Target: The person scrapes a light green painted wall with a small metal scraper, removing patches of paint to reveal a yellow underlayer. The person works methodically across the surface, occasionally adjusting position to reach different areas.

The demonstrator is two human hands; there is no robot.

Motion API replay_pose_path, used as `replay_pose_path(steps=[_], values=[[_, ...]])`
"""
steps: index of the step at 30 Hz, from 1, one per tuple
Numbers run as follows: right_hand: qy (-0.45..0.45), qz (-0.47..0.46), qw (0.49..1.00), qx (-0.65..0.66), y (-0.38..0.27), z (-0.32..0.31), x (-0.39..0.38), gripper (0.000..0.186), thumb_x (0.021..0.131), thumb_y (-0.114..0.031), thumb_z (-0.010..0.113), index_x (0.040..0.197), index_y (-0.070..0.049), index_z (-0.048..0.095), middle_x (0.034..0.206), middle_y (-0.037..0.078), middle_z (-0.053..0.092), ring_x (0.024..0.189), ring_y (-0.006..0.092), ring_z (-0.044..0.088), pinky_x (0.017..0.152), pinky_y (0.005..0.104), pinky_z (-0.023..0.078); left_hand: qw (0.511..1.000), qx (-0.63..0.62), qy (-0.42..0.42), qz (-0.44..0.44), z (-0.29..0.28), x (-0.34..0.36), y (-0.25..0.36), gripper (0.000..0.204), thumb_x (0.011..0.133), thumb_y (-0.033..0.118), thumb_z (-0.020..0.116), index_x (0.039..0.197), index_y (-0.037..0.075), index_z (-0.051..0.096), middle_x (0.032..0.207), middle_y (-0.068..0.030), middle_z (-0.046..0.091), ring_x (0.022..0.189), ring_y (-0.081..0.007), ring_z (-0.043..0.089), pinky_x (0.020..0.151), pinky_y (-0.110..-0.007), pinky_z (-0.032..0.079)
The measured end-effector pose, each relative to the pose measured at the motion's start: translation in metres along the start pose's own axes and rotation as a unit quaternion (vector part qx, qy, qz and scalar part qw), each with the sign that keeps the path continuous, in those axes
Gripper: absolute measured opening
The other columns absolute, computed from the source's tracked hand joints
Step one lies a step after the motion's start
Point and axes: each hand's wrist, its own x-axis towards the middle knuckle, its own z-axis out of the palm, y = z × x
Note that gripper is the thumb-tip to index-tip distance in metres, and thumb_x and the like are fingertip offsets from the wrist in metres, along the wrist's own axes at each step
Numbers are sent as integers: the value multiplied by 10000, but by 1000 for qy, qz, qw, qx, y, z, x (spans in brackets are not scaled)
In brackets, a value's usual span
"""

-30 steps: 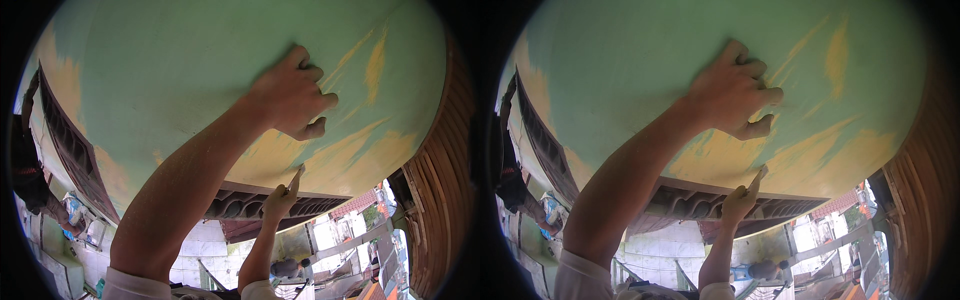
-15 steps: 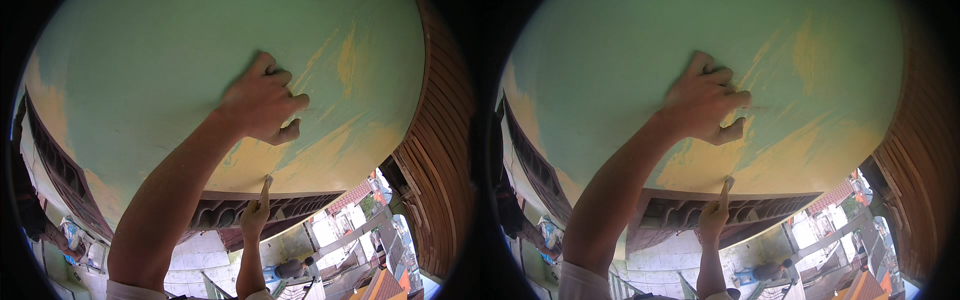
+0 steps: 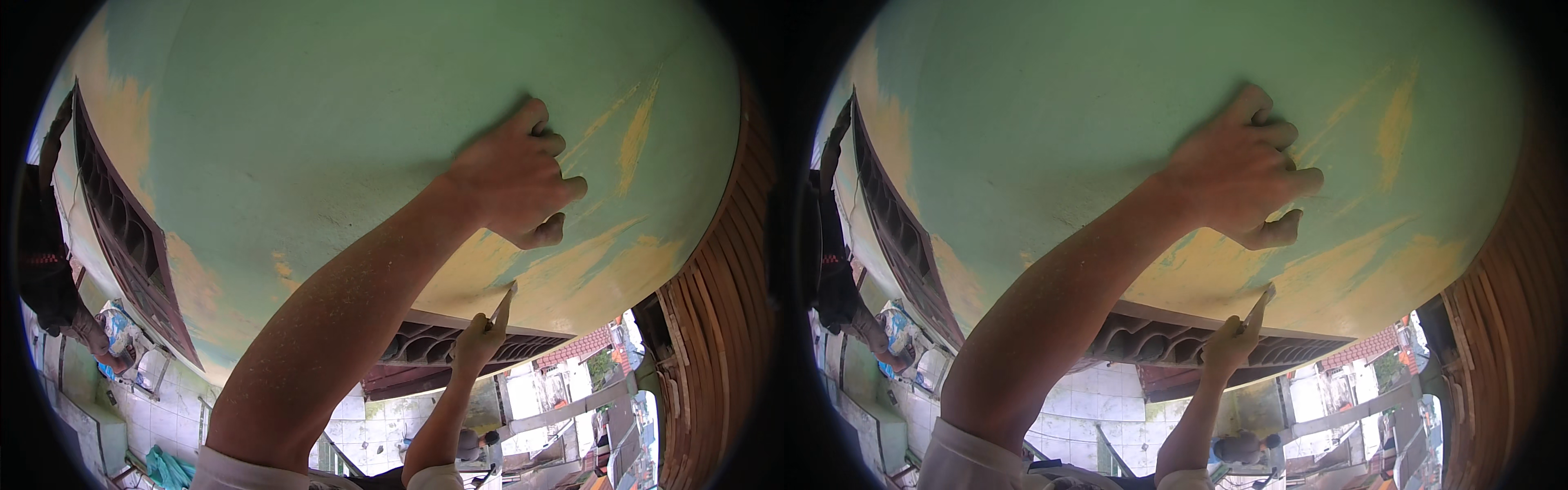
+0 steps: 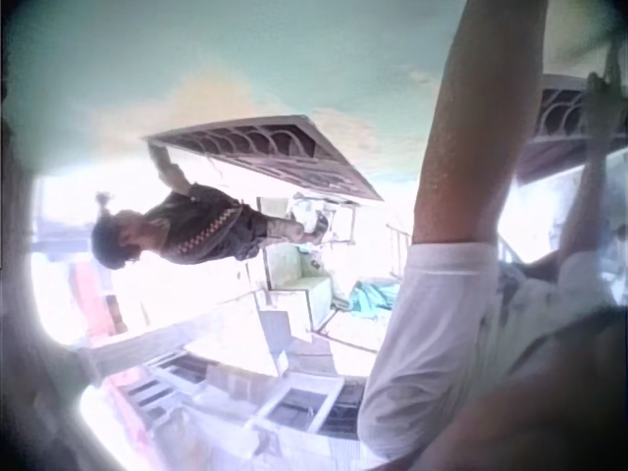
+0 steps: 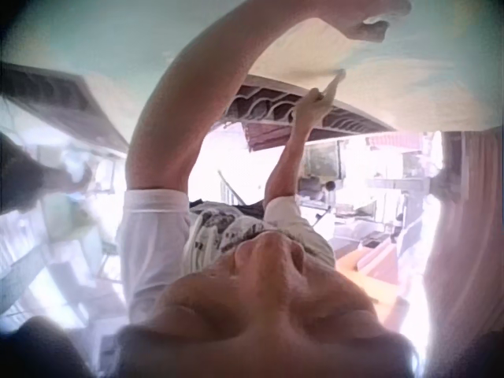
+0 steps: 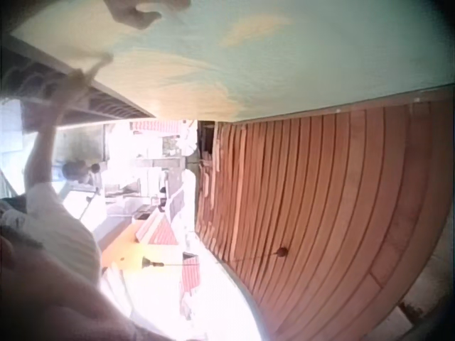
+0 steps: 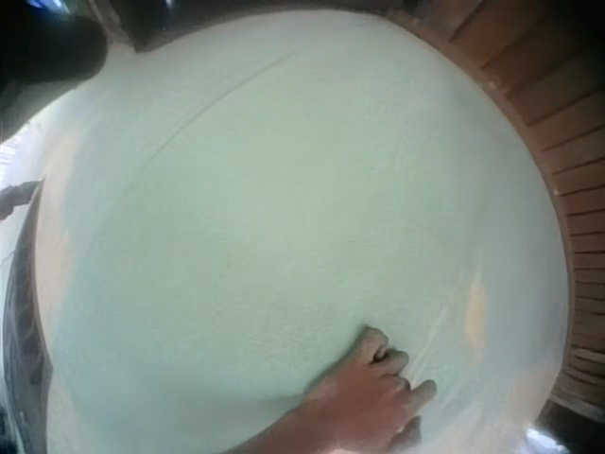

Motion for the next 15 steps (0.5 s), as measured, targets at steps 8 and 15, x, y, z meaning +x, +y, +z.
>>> replay_pose_path(steps=[8, 15], values=[[19, -61, 998, -9, 9, 3, 10, 780, 920, 81, 407, 1692, -33, 388, 1574, 196, 491, 803, 122, 643, 609, 247, 441, 1000, 16, 19, 1, 6, 0, -4, 334, 873, 551, 675, 970, 241, 753, 583, 24, 639, 803, -158, 617, 999, -466, 368], [26, -109, 993, -24, -5, -6, 10, 747, 925, 71, 419, 1669, 9, 408, 1721, 211, 445, 1107, 163, 699, 715, 262, 482, 1000, 12, -4, 1, 3, 1, 3, 327, 872, 551, 676, 960, 246, 757, 588, 27, 626, 798, -162, 612, 992, -463, 369]])
